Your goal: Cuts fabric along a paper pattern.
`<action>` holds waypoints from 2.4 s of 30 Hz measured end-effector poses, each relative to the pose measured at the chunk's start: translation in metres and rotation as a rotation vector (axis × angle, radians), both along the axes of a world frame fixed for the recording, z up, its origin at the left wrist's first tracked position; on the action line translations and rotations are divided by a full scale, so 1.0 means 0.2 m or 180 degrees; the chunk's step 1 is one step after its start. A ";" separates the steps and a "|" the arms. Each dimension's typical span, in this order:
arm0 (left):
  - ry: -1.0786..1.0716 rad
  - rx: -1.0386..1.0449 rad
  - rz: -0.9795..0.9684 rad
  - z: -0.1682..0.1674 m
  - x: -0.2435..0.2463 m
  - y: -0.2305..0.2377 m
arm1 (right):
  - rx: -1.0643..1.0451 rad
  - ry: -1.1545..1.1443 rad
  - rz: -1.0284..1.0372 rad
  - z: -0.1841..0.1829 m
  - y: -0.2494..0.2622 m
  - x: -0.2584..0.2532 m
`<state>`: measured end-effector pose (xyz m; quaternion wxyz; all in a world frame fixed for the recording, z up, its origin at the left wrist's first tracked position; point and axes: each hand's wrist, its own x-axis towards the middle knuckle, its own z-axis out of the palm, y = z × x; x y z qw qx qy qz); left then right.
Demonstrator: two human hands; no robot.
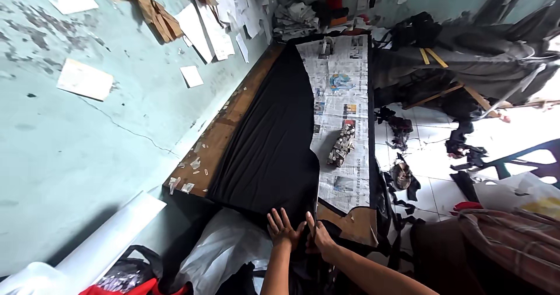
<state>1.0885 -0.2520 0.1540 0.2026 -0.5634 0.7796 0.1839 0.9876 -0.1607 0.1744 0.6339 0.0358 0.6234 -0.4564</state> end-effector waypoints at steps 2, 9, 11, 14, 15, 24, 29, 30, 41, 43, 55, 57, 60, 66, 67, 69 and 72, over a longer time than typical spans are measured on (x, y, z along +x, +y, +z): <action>0.0107 -0.0069 -0.0001 -0.01 0.01 0.00 | 0.0012 -0.0003 0.0012 0.01 -0.02 -0.03; 0.0099 -0.0165 -0.0032 -0.03 0.01 0.01 | -0.0005 0.0171 -0.0170 -0.03 0.01 -0.06; 0.0178 -0.0227 -0.0034 -0.03 0.02 0.02 | -0.0019 0.0163 -0.0096 -0.02 0.02 -0.08; 0.0169 -0.0197 -0.0010 -0.03 0.01 0.01 | -0.0006 0.0082 0.0034 -0.01 0.01 -0.12; 0.0163 -0.0162 -0.0003 -0.03 0.01 0.01 | 0.0002 0.0063 0.0076 -0.01 -0.01 -0.13; 0.0058 -0.0071 0.0009 -0.02 0.01 0.01 | -0.0026 0.0088 0.0071 -0.03 -0.08 -0.26; 0.0083 -0.0122 0.0006 -0.03 0.01 0.01 | -0.0039 0.0178 0.0105 -0.05 -0.04 -0.30; 0.0087 -0.0123 0.0016 -0.03 0.01 0.01 | -0.0039 0.0145 0.0166 -0.05 -0.04 -0.32; 0.0273 -0.0293 0.0035 -0.06 0.02 0.02 | -0.0141 0.0066 0.0258 -0.05 -0.12 -0.48; 0.0309 -0.0356 0.0044 -0.06 0.02 0.03 | -0.0166 0.0114 0.0237 -0.05 -0.10 -0.48; 0.1486 -0.1916 -0.1127 -0.09 -0.16 0.18 | -0.0111 0.0046 0.0925 -0.04 -0.13 -0.73; 0.1437 -0.1828 -0.1125 -0.12 -0.18 0.20 | -0.0100 -0.0007 0.0983 -0.05 -0.15 -0.77; 0.1366 -0.1850 -0.1012 -0.12 -0.22 0.21 | -0.0068 0.0014 0.0976 -0.05 -0.16 -0.80; 0.1386 -0.1901 -0.0595 -0.11 -0.28 0.24 | -0.0105 0.0298 0.1146 -0.07 -0.12 -0.88; 0.1390 -0.1914 -0.0534 -0.12 -0.29 0.24 | -0.0083 0.0268 0.1218 -0.06 -0.12 -0.90; 0.1400 -0.1949 -0.0430 -0.14 -0.30 0.25 | -0.0060 0.0225 0.1377 -0.06 -0.14 -0.95; 0.1485 -0.2017 -0.0306 -0.16 -0.32 0.27 | -0.0045 0.0309 0.1589 -0.03 -0.18 -1.01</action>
